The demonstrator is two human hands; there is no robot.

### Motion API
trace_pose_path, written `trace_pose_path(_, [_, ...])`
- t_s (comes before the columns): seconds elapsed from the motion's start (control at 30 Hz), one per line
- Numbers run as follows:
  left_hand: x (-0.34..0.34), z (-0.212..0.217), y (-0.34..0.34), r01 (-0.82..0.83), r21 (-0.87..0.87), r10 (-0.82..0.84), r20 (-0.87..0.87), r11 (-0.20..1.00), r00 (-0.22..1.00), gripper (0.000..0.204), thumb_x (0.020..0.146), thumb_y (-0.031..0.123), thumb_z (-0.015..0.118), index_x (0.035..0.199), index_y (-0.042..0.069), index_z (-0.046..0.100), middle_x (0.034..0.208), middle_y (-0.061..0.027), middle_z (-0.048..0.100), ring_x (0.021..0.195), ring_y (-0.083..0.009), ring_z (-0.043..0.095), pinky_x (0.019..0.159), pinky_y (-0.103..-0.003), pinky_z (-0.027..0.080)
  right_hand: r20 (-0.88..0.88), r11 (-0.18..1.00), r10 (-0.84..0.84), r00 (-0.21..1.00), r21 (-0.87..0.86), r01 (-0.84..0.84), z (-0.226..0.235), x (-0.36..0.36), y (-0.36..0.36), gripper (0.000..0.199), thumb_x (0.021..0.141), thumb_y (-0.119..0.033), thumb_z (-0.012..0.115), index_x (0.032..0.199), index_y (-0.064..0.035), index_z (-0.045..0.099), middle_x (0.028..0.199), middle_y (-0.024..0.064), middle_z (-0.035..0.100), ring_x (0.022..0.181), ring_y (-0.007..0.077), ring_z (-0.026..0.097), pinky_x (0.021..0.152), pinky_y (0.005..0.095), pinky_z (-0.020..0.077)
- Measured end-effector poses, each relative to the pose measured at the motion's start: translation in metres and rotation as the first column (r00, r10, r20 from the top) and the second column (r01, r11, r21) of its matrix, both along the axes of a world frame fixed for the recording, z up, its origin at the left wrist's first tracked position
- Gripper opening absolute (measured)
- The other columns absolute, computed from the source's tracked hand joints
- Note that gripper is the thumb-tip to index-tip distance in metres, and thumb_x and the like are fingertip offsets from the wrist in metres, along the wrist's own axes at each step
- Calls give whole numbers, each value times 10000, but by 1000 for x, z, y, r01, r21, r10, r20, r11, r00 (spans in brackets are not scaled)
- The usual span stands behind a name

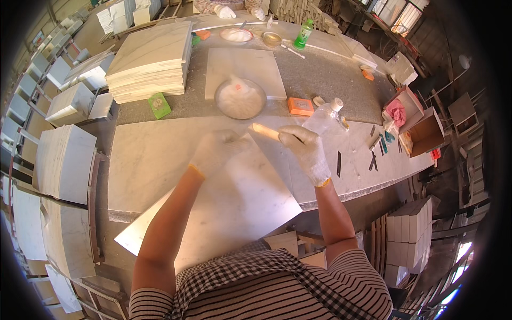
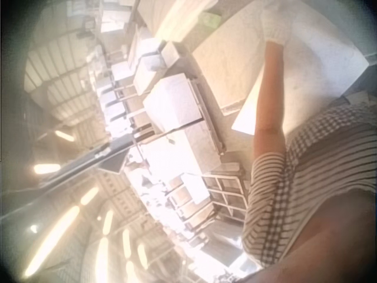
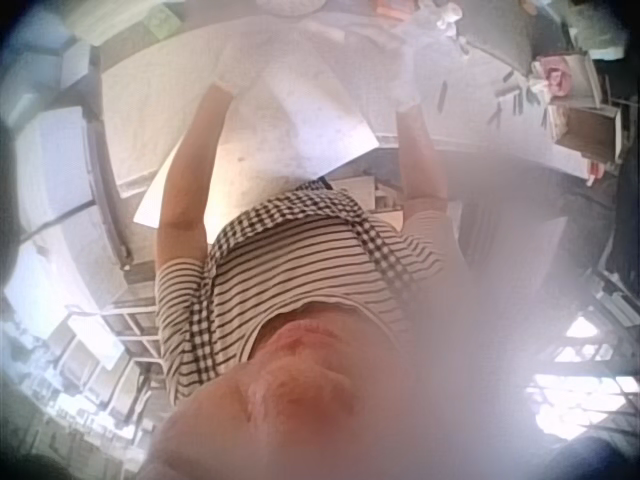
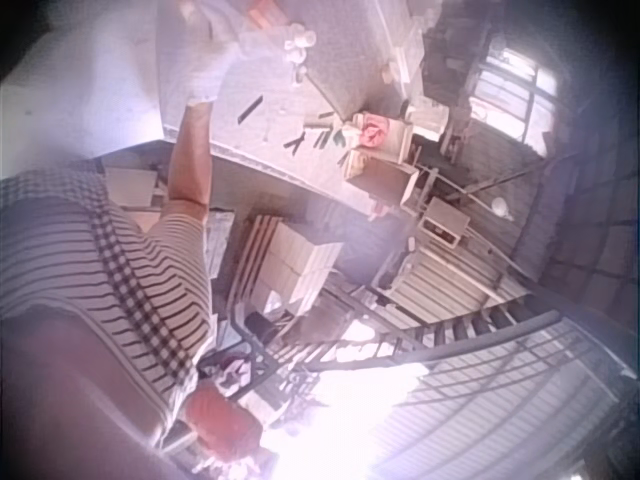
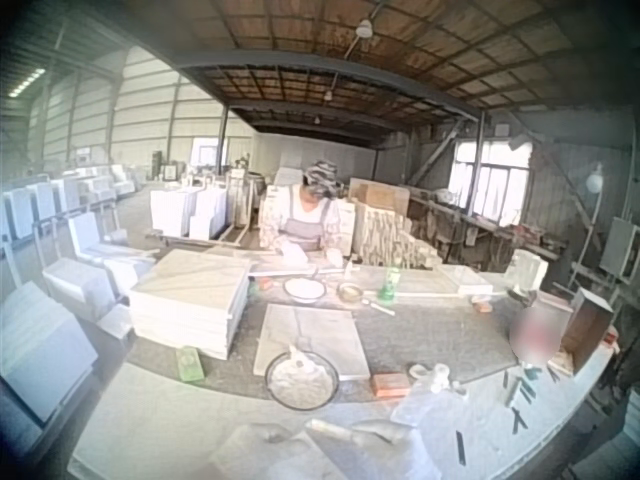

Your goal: The person picks up a white rectangular board from a stack, places it on a workbench, and uses a brush to apply a white paste from a metal bowl onto the board's surface. The person repeatedly dips the brush into the bowl and spreads the paste across the board.

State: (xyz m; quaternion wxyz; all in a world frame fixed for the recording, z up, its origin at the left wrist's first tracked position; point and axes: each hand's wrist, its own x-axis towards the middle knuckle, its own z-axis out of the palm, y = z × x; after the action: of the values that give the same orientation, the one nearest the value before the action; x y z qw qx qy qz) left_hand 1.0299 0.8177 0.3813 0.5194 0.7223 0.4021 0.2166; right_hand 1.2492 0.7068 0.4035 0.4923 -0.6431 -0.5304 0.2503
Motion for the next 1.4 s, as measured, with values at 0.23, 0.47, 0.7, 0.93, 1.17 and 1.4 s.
trace_pose_path(0.23, [0,-4,0,-13,48,12,19,999,1000,315,862,311,752,871,-2,722,722,8,617,682,-65,518,623,-266,459,112,999,-33,993,7,33,-49,25,54,208,915,-183,617,1032,-35,705,862,104,678,767,184,629,692,317,490])
trace_pose_path(0.47, [0,-6,1,-8,56,7,17,998,1000,386,862,363,740,952,-12,716,782,-90,684,714,-140,590,713,-325,497,444,994,-103,890,3,113,-93,28,121,267,915,-339,575,968,-122,719,893,120,702,826,292,671,702,393,496])
trace_pose_path(0.7, [1,-9,1,-2,44,0,39,999,999,381,868,401,723,941,27,726,828,-100,698,745,-181,617,752,-339,501,835,966,-8,550,-136,220,-83,25,171,342,927,-463,543,1008,-190,732,901,80,723,852,255,686,675,424,509])
trace_pose_path(0.93, [0,2,-4,-16,-25,17,29,1000,999,407,850,414,737,966,24,734,876,-119,709,803,-193,641,777,-346,496,389,938,-87,917,-278,207,-79,6,234,441,879,-498,586,1231,-243,663,1080,131,704,964,310,671,804,414,517])
trace_pose_path(1.17, [0,-3,-3,-22,11,22,32,1000,999,387,851,403,740,879,17,723,810,-111,689,748,-194,612,743,-349,490,427,946,43,903,-308,100,-59,6,213,514,826,-513,670,1234,-202,671,1118,153,693,1032,291,664,877,368,500])
trace_pose_path(1.4, [1,-1,-3,-5,36,4,31,999,1000,347,864,357,730,858,11,711,748,-119,653,685,-164,574,706,-338,488,-72,965,207,976,-149,-215,-17,11,114,320,902,-311,683,1016,-12,680,899,0,625,850,77,537,750,265,445])
